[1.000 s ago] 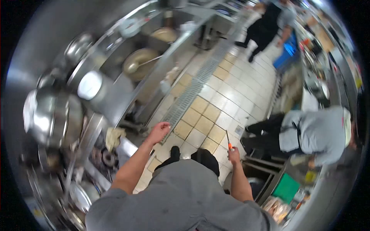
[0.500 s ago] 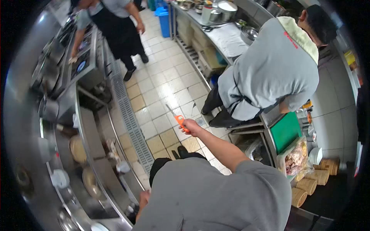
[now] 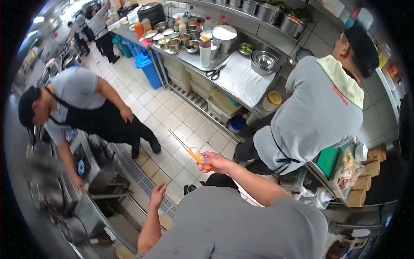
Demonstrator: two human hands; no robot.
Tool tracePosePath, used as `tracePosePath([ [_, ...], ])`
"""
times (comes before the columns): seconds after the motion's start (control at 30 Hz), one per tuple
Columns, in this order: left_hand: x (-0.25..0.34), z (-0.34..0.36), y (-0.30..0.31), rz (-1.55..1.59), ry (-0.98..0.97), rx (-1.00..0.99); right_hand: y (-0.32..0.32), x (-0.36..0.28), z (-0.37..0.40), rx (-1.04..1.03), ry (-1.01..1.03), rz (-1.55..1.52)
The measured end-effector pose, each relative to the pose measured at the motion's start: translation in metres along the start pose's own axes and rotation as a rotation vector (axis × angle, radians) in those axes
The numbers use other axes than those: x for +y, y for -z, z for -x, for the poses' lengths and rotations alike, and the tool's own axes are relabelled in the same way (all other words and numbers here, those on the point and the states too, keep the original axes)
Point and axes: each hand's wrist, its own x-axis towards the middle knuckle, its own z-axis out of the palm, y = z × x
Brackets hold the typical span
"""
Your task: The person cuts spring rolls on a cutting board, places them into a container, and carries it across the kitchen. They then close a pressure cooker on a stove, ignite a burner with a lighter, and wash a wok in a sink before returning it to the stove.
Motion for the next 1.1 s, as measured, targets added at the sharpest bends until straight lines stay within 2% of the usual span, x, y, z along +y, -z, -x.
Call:
tracePosePath([
  [0.03,0.075,-0.032,-0.001,-0.169,-0.158,-0.144,-0.003,-0.014,-0.004,0.004,0.017,-0.018],
  [0.07,0.148,-0.055,-0.014,-0.170,-0.151,-0.263,-0.004,-0.034,-0.010,0.020,0.082,-0.067],
  [0.1,0.202,-0.083,-0.030,-0.218,-0.302,-0.393,0.002,-0.054,-0.022,0.032,0.152,-0.108],
  [0.13,0.246,-0.109,-0.047,-0.269,-0.452,-0.522,0.013,-0.065,-0.038,0.000,0.182,-0.141],
  [0.2,0.317,-0.147,-0.094,-0.146,-0.573,-0.722,0.016,-0.107,-0.054,0.114,0.233,-0.122],
  [0.27,0.362,-0.193,-0.129,-0.128,-0.594,-0.840,0.038,-0.131,-0.085,0.134,0.299,-0.147],
  [0.3,0.385,-0.217,-0.144,-0.128,-0.611,-0.835,0.053,-0.151,-0.101,0.149,0.350,-0.171],
  [0.37,0.409,-0.249,-0.152,0.076,-0.310,-0.812,0.075,-0.167,-0.136,0.196,0.366,-0.171],
  [0.4,0.429,-0.267,-0.154,0.064,-0.330,-0.807,0.091,-0.192,-0.158,0.245,0.405,-0.142],
  [0.47,0.450,-0.289,-0.146,0.292,-0.308,-0.655,0.088,-0.248,-0.177,0.243,0.343,-0.081],
  [0.53,0.478,-0.337,-0.115,0.352,-0.378,-0.630,0.093,-0.290,-0.202,0.307,0.203,0.156],
  [0.6,0.533,-0.393,-0.079,0.448,-0.421,-0.476,0.105,-0.318,-0.226,0.318,0.207,0.268],
  [0.67,0.606,-0.448,-0.040,0.365,-0.475,-0.263,0.124,-0.331,-0.253,0.373,0.266,0.456],
  [0.7,0.648,-0.470,-0.024,0.365,-0.514,-0.221,0.137,-0.332,-0.267,0.431,0.265,0.490],
  [0.8,0.764,-0.582,0.023,0.235,-0.724,-0.021,0.180,-0.316,-0.310,0.666,0.262,0.512],
  [0.87,0.846,-0.634,0.046,0.061,-0.755,0.119,0.216,-0.287,-0.330,0.814,0.102,0.518],
  [0.93,0.908,-0.732,0.060,-0.186,-1.263,0.478,0.241,-0.255,-0.345,1.071,0.046,0.854],
  [1.0,0.982,-0.795,0.068,-0.315,-1.308,0.474,0.240,-0.233,-0.348,1.191,0.004,0.880],
  [1.07,1.055,-0.796,0.064,-0.594,-1.135,0.538,0.238,-0.203,-0.350,1.299,0.293,1.313],
  [1.1,1.080,-0.815,0.060,-0.646,-1.140,0.558,0.234,-0.182,-0.351,1.339,0.273,1.291],
])
